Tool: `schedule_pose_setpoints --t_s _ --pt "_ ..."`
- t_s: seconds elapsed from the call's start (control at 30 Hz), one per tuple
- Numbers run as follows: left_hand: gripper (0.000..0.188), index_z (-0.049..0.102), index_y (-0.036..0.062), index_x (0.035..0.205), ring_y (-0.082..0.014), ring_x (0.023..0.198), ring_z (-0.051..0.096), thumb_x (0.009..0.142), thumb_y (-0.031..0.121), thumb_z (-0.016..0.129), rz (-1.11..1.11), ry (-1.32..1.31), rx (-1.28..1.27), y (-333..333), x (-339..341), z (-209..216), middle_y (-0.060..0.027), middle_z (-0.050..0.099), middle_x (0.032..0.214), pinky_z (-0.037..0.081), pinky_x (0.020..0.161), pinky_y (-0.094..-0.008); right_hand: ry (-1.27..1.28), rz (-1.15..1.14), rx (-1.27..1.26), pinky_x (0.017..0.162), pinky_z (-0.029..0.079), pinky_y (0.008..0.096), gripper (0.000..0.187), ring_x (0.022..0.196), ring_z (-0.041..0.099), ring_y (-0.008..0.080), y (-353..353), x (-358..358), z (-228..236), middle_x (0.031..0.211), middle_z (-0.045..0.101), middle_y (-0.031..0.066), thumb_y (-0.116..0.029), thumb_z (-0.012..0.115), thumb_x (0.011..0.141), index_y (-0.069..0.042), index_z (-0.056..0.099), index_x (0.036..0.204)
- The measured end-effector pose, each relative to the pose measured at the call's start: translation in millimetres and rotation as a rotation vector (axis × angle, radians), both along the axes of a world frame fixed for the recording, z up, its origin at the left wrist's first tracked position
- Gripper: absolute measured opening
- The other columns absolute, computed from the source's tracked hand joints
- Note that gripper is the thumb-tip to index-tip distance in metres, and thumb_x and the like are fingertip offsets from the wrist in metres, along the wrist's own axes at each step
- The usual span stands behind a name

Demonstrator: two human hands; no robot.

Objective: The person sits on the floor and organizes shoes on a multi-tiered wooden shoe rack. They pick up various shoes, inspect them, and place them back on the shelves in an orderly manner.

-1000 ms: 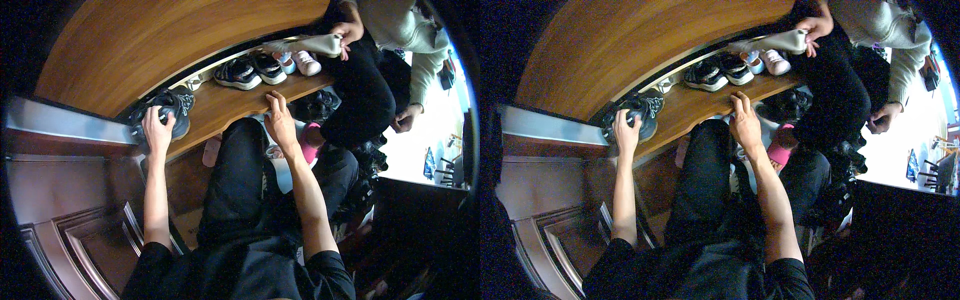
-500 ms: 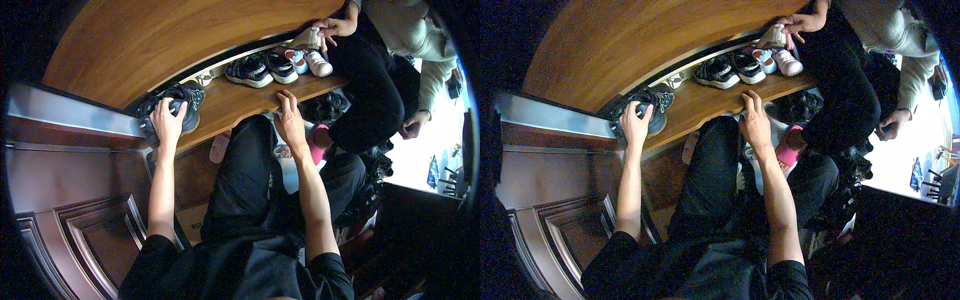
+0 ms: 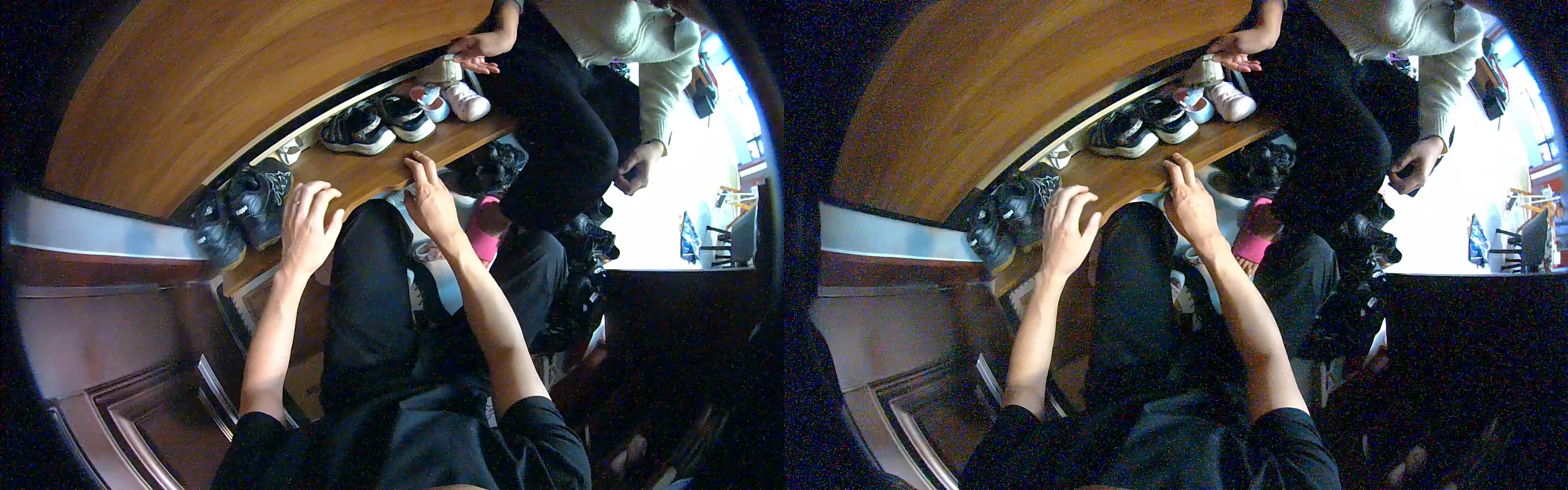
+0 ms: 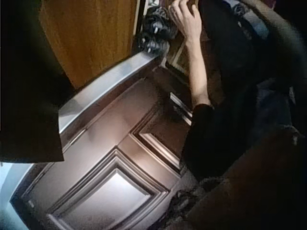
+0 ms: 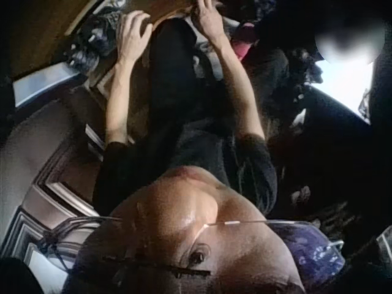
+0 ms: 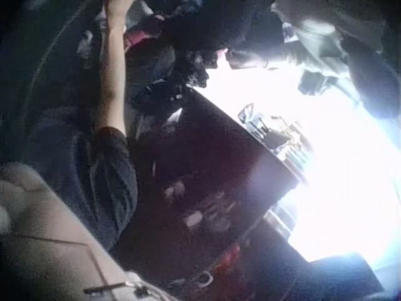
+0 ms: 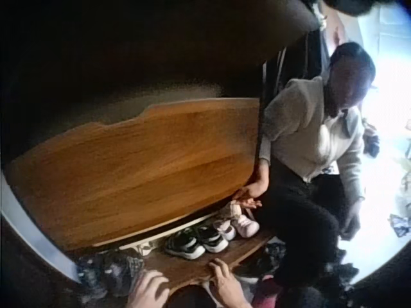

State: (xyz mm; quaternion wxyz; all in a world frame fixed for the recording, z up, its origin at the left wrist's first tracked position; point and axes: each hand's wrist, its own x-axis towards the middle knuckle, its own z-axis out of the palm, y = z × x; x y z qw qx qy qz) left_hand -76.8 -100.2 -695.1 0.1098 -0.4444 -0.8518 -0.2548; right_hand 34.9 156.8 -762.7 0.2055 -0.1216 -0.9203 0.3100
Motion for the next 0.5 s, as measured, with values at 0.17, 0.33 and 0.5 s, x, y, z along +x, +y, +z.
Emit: schedule_pose_setpoints --t_s 0.17,0.33,0.5 --pt "0.051 0.065 0.009 0.143 -0.038 0.136 0.062 0.101 0.033 0.082 -0.014 -0.133 -0.131 7 -17 -15 -0.0146 0.067 0.145 0.049 0.117 -0.0513 -0.01 -0.005 -0.024 0.105 0.063 0.0515 0.069 0.129 0.07 0.0459 1 3 11 0.165 0.055 0.0149 0.004 0.068 0.086 -0.008 0.058 0.154" --pt "0.069 0.059 0.0089 0.153 -0.0369 0.143 0.058 0.094 0.029 0.09 -0.07 -0.184 -0.194 -3 -20 -42 -0.0135 0.061 0.153 0.048 0.121 -0.052 -0.08 -0.14 0.061 0.094 0.064 0.0472 0.034 0.111 0.078 0.0382 21 -10 26 0.119 0.08 0.0119 -0.004 0.069 0.093 -0.009 0.078 0.125" --pt "0.064 0.062 0.0093 0.149 -0.0362 0.14 0.06 0.093 0.023 0.088 -0.032 -0.141 -0.197 0 -16 -39 -0.0129 0.063 0.148 0.05 0.119 -0.051 0.087 -0.002 0.391 0.109 0.057 0.0527 0.052 0.14 0.056 0.0408 43 -69 51 0.147 0.063 0.0152 -0.016 0.075 0.093 -0.018 0.069 0.144"
